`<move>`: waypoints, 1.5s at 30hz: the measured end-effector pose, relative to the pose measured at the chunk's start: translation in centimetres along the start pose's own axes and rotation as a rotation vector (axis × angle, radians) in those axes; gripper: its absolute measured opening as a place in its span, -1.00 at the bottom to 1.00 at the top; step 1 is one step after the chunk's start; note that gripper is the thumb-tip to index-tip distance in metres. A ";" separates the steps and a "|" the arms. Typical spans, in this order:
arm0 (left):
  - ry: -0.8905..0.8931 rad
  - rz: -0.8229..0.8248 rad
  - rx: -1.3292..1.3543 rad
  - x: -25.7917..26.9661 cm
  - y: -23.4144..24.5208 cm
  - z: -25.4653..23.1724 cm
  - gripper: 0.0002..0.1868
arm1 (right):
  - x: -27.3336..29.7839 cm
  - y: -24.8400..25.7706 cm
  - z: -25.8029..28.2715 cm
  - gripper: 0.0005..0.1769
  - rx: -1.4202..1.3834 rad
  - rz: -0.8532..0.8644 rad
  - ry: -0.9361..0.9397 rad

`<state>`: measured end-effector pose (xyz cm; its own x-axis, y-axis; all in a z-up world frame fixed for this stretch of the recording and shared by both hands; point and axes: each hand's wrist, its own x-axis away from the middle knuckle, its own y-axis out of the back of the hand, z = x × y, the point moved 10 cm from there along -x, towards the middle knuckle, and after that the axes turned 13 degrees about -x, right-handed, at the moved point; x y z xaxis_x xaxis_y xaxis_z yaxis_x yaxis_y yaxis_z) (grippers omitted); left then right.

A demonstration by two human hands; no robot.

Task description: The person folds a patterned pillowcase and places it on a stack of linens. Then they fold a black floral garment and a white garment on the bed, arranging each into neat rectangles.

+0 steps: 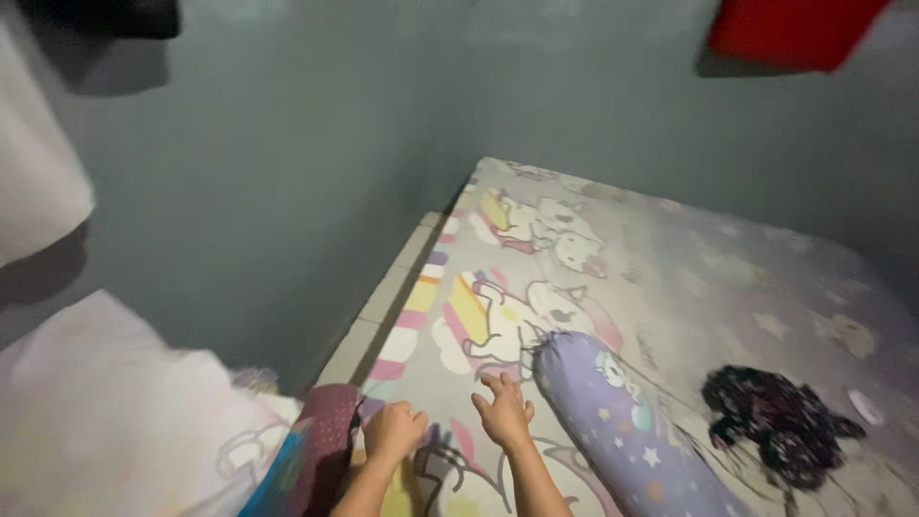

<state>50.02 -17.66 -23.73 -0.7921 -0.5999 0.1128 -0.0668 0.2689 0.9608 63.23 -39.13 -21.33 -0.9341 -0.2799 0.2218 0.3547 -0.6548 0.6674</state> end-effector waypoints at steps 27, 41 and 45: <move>-0.336 0.468 0.269 0.4 -4.6 -16.5 -0.66 | 6.4 10.9 -12.2 -0.33 -0.181 -0.323 -0.385; -0.505 0.436 -0.042 3.8 -9.2 -26.2 -0.26 | 9.3 17.5 -18.9 -0.38 -0.235 -0.392 -0.457; -0.463 0.601 -0.078 7.9 -7.7 -29.4 -0.27 | 9.0 19.6 -23.6 -0.39 -0.235 -0.426 -0.477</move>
<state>62.12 -46.65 -22.80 -0.8533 0.0147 0.5212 0.4859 0.3852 0.7845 62.75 -71.07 -22.99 -0.8911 0.3415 0.2987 -0.0993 -0.7892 0.6061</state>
